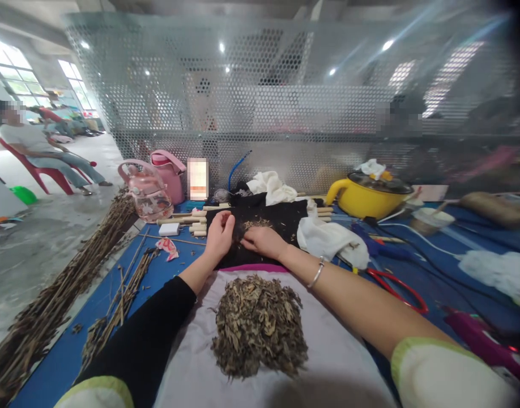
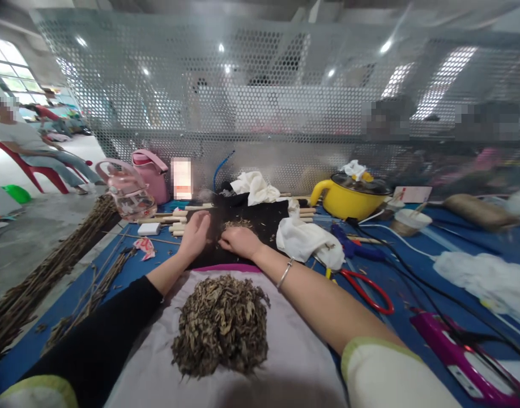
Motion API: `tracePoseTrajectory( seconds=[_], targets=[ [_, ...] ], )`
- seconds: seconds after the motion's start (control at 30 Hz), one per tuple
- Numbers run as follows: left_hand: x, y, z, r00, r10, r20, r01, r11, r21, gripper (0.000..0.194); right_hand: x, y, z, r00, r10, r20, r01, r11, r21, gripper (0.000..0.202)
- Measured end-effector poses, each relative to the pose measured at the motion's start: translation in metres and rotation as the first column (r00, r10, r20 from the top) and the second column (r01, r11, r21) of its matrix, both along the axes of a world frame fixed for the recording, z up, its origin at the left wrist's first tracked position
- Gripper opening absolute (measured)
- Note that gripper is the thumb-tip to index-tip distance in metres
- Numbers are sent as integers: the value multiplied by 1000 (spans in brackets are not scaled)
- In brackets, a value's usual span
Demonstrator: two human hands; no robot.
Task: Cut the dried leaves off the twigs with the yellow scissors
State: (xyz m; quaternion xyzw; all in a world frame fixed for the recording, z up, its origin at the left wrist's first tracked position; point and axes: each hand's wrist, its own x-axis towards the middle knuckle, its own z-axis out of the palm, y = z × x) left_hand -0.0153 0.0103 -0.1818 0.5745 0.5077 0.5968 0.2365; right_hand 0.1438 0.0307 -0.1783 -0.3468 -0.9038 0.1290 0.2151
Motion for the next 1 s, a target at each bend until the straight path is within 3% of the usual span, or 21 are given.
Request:
tracePoseTrajectory(
  seconds=[0.1,0.13,0.17,0.23,0.27,0.3,0.33,0.4,0.5,0.6,0.77,0.87,0.93,1.0],
  targets=[
    [12,-36,47,986,-72,-151,78,996,31,29,-1,-1,8,986,-109,-128,102,993,-55,21],
    [17,-55,63,964,-157,-216,164,986,13,27,1,-2,11,972,-151,-181,137,987,-87,22],
    [22,-76,76,916,-282,-286,290,957,-14,27,2,-4,15,952,-199,-234,173,977,-125,23],
    [29,-120,91,732,-541,-415,551,828,-107,26,8,-11,20,894,-301,-332,236,946,-222,27],
    [31,-140,92,658,-583,-476,606,786,-125,28,11,-16,22,859,-352,-372,258,925,-280,30],
    [32,-158,89,637,-562,-527,595,794,-128,44,15,-23,23,822,-401,-404,271,900,-342,32],
    [32,-171,83,658,-512,-551,542,831,-125,62,19,-30,24,787,-444,-429,272,873,-405,33],
    [30,-186,66,702,-438,-562,427,890,-160,74,29,-49,26,729,-509,-458,243,817,-522,34],
    [26,-187,49,781,-365,-507,312,931,-190,64,43,-82,31,675,-565,-473,161,740,-654,34],
    [24,-182,47,870,-254,-423,165,957,-237,52,50,-111,42,643,-591,-487,77,682,-727,36],
    [21,-181,46,955,-178,-238,97,944,-316,31,25,-143,63,564,-591,-577,-138,621,-771,34],
    [18,-177,41,970,-147,-192,90,956,-279,26,-1,-152,65,523,-563,-640,-203,647,-735,33],
    [16,-174,36,979,-134,-153,87,955,-283,24,-13,-154,60,541,-517,-663,-129,729,-673,32],
    [13,-170,32,989,-115,-95,80,947,-311,23,-16,-154,52,609,-451,-652,-21,813,-582,31]
  ],
)
